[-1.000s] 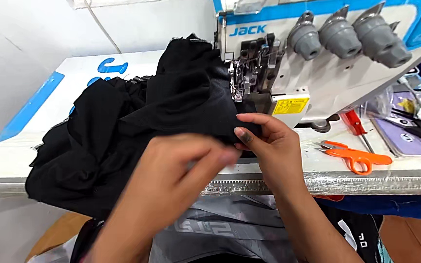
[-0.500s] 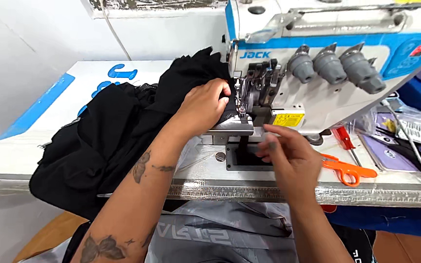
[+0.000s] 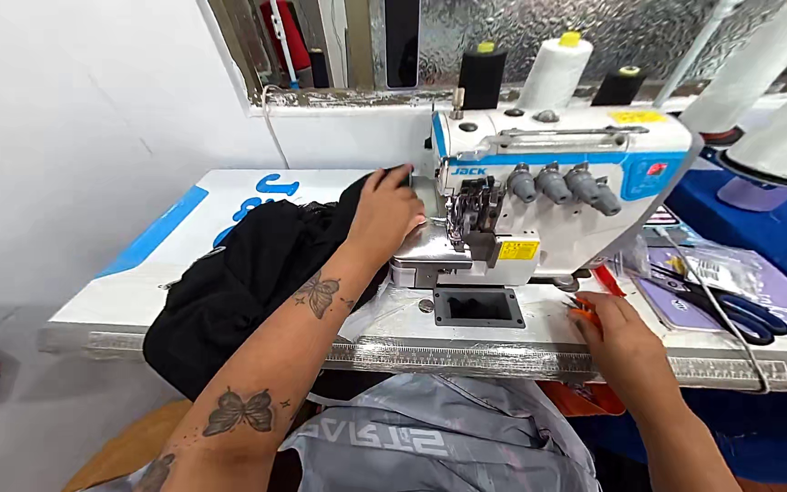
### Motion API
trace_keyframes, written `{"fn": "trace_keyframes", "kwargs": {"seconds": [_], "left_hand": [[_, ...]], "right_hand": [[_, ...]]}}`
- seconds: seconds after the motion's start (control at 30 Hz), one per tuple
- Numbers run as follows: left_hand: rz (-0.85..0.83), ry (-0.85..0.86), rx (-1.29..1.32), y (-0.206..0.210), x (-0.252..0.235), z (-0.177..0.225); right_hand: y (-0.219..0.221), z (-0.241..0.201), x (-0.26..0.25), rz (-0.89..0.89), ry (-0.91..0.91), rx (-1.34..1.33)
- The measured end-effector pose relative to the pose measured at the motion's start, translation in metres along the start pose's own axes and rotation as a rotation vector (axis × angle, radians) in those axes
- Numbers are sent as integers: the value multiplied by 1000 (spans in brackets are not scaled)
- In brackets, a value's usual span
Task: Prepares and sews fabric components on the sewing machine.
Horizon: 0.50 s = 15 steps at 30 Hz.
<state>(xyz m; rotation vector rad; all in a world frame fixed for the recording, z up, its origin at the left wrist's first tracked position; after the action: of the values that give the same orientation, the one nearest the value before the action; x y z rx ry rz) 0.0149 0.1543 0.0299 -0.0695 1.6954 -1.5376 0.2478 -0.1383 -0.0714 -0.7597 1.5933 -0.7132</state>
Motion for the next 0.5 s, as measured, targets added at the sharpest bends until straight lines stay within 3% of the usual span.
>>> {"fn": "trace_keyframes", "kwargs": {"seconds": [0.1, 0.27, 0.4, 0.5], "left_hand": [[85, 126, -31, -8, 14, -5], [104, 32, -76, -24, 42, 13], [106, 18, -47, -33, 51, 33], [84, -38, 50, -39, 64, 35]], "right_hand": [[-5, -48, -39, 84, -109, -88], [3, -128, -113, 67, -250, -17], [25, -149, -152, -3, -343, 123], [19, -148, -143, 51, -343, 103]]}}
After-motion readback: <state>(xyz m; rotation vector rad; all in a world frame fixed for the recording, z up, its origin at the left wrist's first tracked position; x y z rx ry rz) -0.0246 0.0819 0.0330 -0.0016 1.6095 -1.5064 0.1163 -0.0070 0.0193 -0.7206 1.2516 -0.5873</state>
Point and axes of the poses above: each hand's wrist, its own x-axis away from the middle knuckle, its own y-axis out of the palm, z = x × y, the point moved 1 cm from there along -x, towards the middle knuckle, and after that the axes turned 13 degrees about -y, right-handed, at the moved point
